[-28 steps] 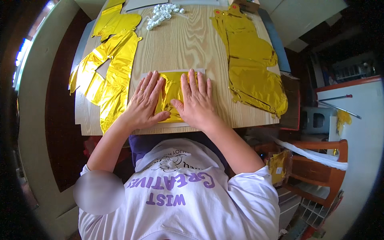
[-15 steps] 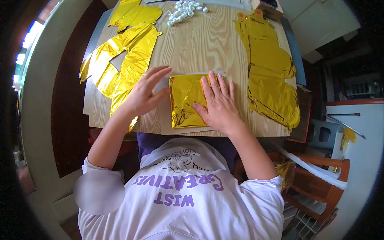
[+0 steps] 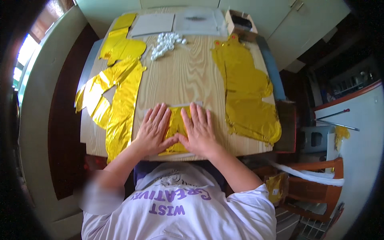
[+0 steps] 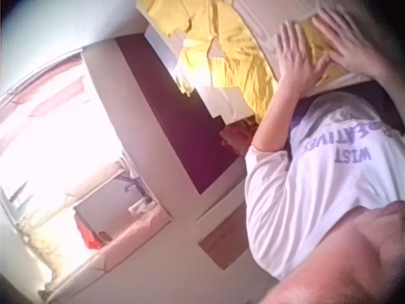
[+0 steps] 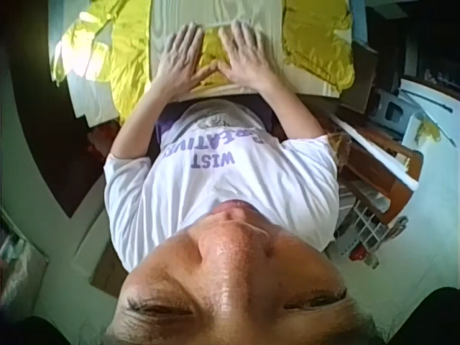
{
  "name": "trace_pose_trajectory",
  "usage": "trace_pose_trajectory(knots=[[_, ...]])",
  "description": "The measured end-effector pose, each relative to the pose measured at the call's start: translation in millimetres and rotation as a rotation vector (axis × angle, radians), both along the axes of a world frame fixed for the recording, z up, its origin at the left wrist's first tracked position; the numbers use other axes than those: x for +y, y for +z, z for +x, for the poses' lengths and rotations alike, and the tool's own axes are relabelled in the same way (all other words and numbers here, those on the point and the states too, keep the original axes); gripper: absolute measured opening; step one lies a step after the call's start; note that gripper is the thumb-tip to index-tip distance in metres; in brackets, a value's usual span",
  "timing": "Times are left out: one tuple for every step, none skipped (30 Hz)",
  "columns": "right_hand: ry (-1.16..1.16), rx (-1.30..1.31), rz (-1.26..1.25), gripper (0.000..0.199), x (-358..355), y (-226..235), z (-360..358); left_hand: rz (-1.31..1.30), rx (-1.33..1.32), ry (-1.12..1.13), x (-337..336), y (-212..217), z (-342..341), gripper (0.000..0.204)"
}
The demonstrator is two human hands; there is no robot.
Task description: Folding and placing gold-colored foil items into packaging sleeves.
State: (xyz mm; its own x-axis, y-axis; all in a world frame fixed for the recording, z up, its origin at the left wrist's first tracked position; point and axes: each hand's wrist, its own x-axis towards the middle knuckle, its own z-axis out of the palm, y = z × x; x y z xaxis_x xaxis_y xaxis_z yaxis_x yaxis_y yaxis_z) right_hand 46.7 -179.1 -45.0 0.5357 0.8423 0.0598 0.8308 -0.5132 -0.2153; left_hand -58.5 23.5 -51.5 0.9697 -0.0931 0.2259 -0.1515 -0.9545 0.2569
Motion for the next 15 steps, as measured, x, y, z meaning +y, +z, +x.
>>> trace_pose_trajectory(knots=[[0.014,0.022,-0.024,0.084,-0.2,3.8,6.8,0.008,0.046,-0.010,1.9,3.9,2.3,0.093],[0.024,0.042,-0.004,0.075,2.0,18.8,16.9,0.020,0.063,-0.008,4.5,4.9,3.3,0.094],[-0.043,0.166,0.041,0.068,4.5,32.7,36.7,0.024,0.083,-0.016,3.8,5.7,5.3,0.094],[-0.106,0.290,0.086,0.062,12.3,47.8,67.1,0.021,0.141,-0.011,1.3,9.5,8.6,0.094],[-0.168,0.414,0.133,0.057,22.2,60.2,100.4,0.029,0.164,-0.024,-1.5,11.2,12.4,0.095],[-0.171,0.409,0.253,0.043,35.0,65.2,139.1,0.042,0.188,-0.033,-3.9,12.1,16.0,0.097],[-0.177,0.405,0.367,0.032,51.7,67.1,181.3,0.049,0.214,-0.047,-6.5,12.8,20.0,0.098],[-0.249,0.375,0.369,0.028,73.8,66.7,224.1,0.047,0.212,-0.051,-8.8,14.8,23.2,0.097],[-0.320,0.347,0.371,0.025,96.7,61.4,267.3,0.024,0.216,-0.054,-8.9,16.0,24.2,0.097],[-0.354,0.310,0.400,0.027,115.0,49.9,311.5,-0.002,0.218,-0.068,-8.9,16.8,26.4,0.097],[-0.382,0.272,0.429,0.030,131.7,35.8,351.9,-0.027,0.217,-0.078,-8.8,17.3,28.1,0.096],[-0.450,0.277,0.426,0.033,146.3,21.1,386.5,-0.059,0.186,-0.090,-8.4,16.2,28.3,0.095],[-0.506,0.283,0.427,0.036,166.0,10.1,416.3,-0.078,0.187,-0.087,-8.1,17.2,28.4,0.094],[-0.567,0.296,0.426,0.039,180.8,5.4,435.8,-0.099,0.197,-0.088,-7.0,18.4,28.9,0.092],[-0.633,0.173,0.339,0.042,202.1,5.1,434.2,-0.109,0.216,-0.067,-4.0,18.9,27.5,0.091]])
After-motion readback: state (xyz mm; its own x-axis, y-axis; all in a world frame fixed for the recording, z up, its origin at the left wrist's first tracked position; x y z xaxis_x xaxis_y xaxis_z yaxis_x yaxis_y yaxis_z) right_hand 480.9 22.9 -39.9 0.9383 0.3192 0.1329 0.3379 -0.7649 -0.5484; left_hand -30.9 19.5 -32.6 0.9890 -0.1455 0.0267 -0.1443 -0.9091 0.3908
